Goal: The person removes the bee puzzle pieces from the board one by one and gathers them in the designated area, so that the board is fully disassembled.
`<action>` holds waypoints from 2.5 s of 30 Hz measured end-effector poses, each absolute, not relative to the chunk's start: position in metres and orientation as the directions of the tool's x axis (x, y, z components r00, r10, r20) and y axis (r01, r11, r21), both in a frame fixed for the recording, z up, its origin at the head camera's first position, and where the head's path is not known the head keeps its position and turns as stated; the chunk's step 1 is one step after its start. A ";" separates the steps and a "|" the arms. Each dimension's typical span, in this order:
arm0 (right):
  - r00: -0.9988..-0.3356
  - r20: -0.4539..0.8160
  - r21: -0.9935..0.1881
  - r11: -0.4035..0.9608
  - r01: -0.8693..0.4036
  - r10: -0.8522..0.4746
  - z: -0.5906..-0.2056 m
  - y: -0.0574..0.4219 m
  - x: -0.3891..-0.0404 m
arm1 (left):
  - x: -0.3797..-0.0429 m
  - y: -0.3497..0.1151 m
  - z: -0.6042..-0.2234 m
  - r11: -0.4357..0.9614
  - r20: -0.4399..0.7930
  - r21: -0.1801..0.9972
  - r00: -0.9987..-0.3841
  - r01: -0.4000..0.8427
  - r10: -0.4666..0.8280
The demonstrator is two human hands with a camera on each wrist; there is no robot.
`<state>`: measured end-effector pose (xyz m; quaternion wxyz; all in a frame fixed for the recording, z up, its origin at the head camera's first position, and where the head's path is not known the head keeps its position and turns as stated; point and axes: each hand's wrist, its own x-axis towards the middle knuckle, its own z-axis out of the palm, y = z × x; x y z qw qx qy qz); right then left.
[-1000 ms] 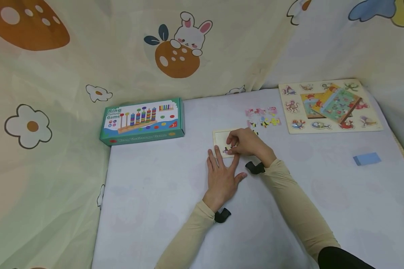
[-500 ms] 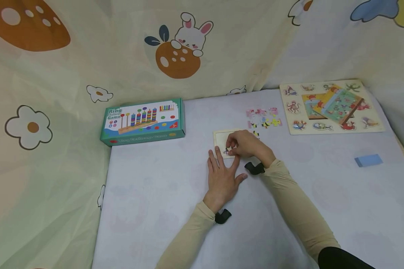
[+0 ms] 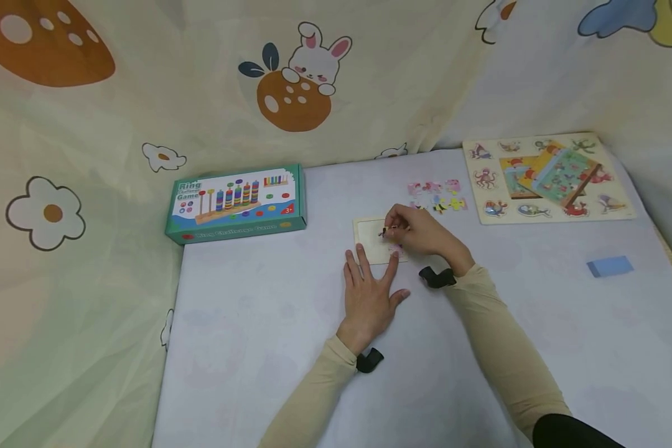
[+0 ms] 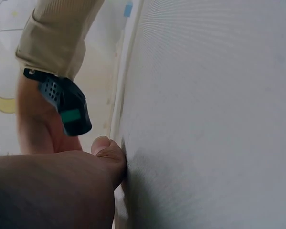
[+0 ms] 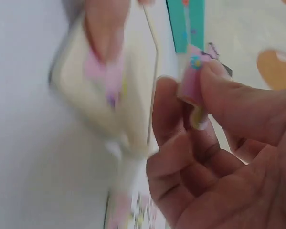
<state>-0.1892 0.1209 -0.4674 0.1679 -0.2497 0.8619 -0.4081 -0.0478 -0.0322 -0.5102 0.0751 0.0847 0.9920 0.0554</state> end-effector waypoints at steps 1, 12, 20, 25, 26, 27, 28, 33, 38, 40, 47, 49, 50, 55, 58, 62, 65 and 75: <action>-0.831 -0.079 -0.790 0.543 -0.285 -0.550 -0.467 0.126 -0.191 | -0.048 -0.032 -0.510 0.979 -0.138 0.127 -0.975 0.159 0.177; -0.955 -0.049 -0.775 0.614 -0.148 -0.293 -0.461 0.192 -0.199 | -0.048 -0.034 -0.509 0.978 -0.135 0.116 -0.973 0.174 0.189; -0.965 -0.068 -0.735 0.666 -0.124 -0.255 -0.468 0.225 -0.196 | -0.047 -0.032 -0.509 0.979 -0.134 0.097 -0.972 0.179 0.191; -0.955 -0.074 -0.749 0.648 -0.138 -0.289 -0.473 0.233 -0.193 | -0.048 -0.032 -0.510 0.979 -0.126 0.096 -0.973 0.181 0.192; -0.953 -0.070 -0.747 0.648 -0.145 -0.293 -0.474 0.234 -0.193 | -0.048 -0.032 -0.510 0.979 -0.124 0.097 -0.973 0.181 0.193; -0.951 -0.065 -0.743 0.650 -0.156 -0.302 -0.475 0.234 -0.193 | -0.047 -0.032 -0.510 0.978 -0.124 0.098 -0.973 0.182 0.193; -0.948 -0.059 -0.737 0.654 -0.168 -0.311 -0.476 0.235 -0.193 | -0.047 -0.032 -0.510 0.978 -0.125 0.100 -0.973 0.182 0.194; -0.938 -0.048 -0.714 0.669 -0.208 -0.343 -0.477 0.233 -0.192 | -0.047 -0.032 -0.510 0.978 -0.125 0.102 -0.973 0.181 0.193; -0.937 -0.037 -0.681 0.695 -0.231 -0.347 -0.476 0.229 -0.193 | -0.047 -0.032 -0.510 0.978 -0.130 0.113 -0.973 0.177 0.191; -0.936 -0.038 -0.669 0.705 -0.236 -0.349 -0.477 0.227 -0.193 | -0.047 -0.032 -0.510 0.977 -0.130 0.126 -0.973 0.174 0.190; -0.935 -0.066 -0.634 0.738 -0.231 -0.349 -0.482 0.226 -0.197 | -0.047 -0.032 -0.508 0.974 -0.129 0.156 -0.974 0.167 0.188; -0.934 -0.090 -0.633 0.744 -0.214 -0.345 -0.482 0.226 -0.198 | -0.047 -0.032 -0.508 0.972 -0.114 0.161 -0.975 0.171 0.190; -0.935 -0.102 -0.633 0.747 -0.203 -0.341 -0.482 0.225 -0.198 | -0.047 -0.032 -0.508 0.972 -0.111 0.160 -0.975 0.171 0.190; -0.933 -0.144 -0.634 0.754 -0.169 -0.330 -0.481 0.225 -0.200 | -0.047 -0.033 -0.508 0.976 -0.114 0.135 -0.976 0.171 0.187; -0.931 -0.148 -0.639 0.751 -0.168 -0.334 -0.481 0.226 -0.200 | -0.048 -0.034 -0.509 0.977 -0.114 0.128 -0.976 0.170 0.185; -0.928 -0.146 -0.642 0.746 -0.175 -0.343 -0.480 0.226 -0.200 | -0.048 -0.034 -0.509 0.976 -0.112 0.140 -0.976 0.168 0.185; -0.931 -0.142 -0.634 0.753 -0.175 -0.336 -0.478 0.226 -0.199 | -0.047 -0.034 -0.508 0.975 -0.114 0.142 -0.976 0.170 0.186; -0.926 -0.006 -0.674 0.686 -0.275 -0.377 -0.467 0.198 -0.184 | -0.047 -0.036 -0.505 0.972 -0.143 0.169 -0.972 0.163 0.187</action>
